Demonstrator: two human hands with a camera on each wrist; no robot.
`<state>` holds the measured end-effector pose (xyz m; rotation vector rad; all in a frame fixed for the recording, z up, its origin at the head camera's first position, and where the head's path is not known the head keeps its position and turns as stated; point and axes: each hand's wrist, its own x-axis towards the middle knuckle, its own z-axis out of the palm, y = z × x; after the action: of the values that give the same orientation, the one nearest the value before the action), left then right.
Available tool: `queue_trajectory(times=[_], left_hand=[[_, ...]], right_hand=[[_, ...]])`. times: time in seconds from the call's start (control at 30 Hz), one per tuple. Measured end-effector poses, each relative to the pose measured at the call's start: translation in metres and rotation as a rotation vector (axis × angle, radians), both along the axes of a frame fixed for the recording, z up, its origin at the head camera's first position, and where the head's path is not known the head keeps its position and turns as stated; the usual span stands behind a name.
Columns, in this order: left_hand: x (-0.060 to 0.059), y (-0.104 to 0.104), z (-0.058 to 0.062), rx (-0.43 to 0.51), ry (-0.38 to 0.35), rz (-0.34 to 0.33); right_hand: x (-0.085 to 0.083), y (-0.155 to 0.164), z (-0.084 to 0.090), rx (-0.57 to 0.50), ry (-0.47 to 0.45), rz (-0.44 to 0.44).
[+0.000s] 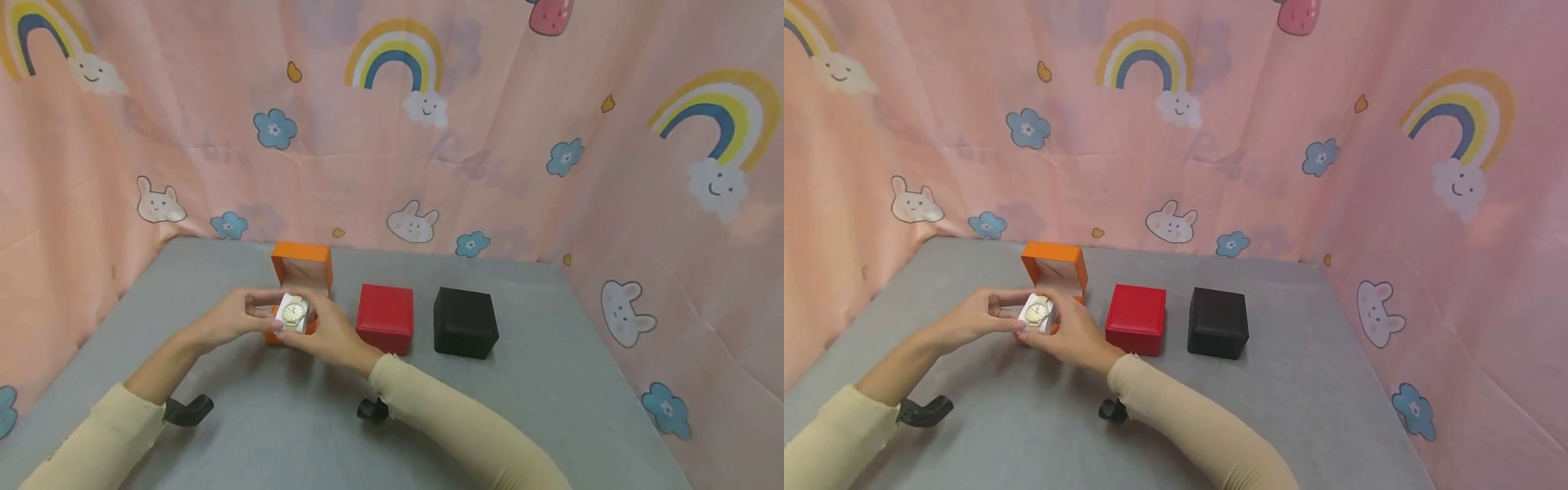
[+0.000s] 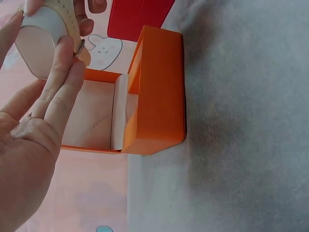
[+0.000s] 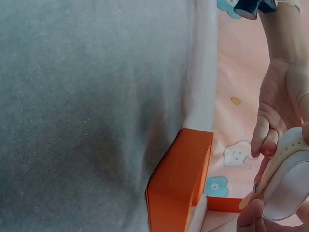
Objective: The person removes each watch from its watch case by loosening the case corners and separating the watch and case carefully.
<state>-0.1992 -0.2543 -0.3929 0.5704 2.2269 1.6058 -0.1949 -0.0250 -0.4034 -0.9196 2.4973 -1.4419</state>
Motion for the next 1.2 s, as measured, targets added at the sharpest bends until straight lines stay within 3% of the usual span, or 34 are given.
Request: queue_trajectory(times=[0.43, 0.77, 1.03, 1.2], left_hand=[[-0.001, 0.008, 0.004, -0.052, 0.037, -0.02], [0.001, 0.001, 0.0, 0.056, 0.005, -0.071], [0.004, 0.006, -0.002, 0.059, 0.0, 0.004], [0.006, 0.01, -0.001, 0.057, -0.017, 0.065]], right_hand=[[-0.007, 0.012, 0.002, 0.012, -0.022, 0.056], [-0.014, 0.017, 0.001, -0.159, -0.225, 0.191], [-0.017, 0.016, -0.003, -0.22, -0.273, 0.139], [-0.017, 0.016, -0.002, -0.212, -0.252, 0.108]])
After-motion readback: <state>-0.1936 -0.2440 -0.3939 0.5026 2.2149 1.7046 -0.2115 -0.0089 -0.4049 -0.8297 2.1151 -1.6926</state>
